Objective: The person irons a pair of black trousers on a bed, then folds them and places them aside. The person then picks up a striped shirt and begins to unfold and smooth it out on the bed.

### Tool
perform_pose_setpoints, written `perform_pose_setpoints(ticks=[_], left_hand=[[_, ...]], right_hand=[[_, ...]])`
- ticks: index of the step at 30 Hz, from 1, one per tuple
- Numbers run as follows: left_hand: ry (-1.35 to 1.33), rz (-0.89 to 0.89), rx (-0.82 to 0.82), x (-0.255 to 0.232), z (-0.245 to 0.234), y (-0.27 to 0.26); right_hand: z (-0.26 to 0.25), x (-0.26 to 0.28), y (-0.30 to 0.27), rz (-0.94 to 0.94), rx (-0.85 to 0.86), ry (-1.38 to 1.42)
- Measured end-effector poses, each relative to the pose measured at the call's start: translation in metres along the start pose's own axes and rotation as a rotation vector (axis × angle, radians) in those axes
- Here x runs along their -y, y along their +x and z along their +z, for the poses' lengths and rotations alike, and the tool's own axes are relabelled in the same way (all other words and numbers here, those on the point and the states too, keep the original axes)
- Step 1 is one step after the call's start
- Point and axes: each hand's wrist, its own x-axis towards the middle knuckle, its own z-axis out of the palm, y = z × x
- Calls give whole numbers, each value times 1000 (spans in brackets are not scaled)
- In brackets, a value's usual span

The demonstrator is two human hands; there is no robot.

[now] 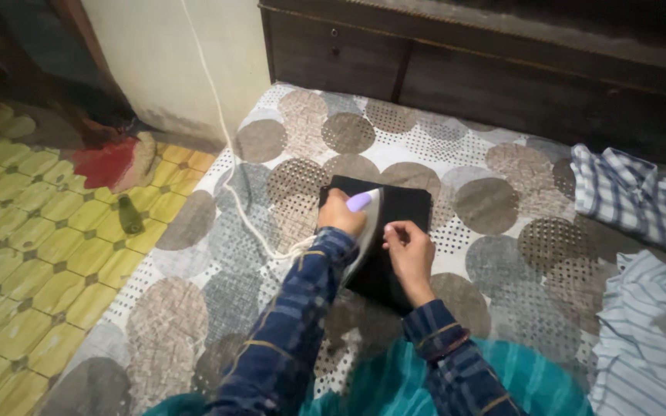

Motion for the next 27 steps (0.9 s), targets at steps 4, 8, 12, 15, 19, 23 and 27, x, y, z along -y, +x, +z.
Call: perform_pose_setpoints(ticks=[4,8,12,15,19,23,27], left_hand=[[-16,-9,115,-11,20,-10],[-72,104,214,-4,12,-17],[-92,244,80,5,1,-28],[-249,209,92,3,-19,-32],[-415,279,97,4,-58,-30],[-811,250,31,18,-92,-28],[-773,125,-216,55,-104,-26]], right_hand=[[11,3,-3,2,125,1],[29,-7,2,142,222,-267],[56,-23,16,32,149,-346],[81,-26,35,19,168,-384],[91,-1,57,164,237,-438],[82,40,62,341,268,-473],[72,45,68,308,343,-577]])
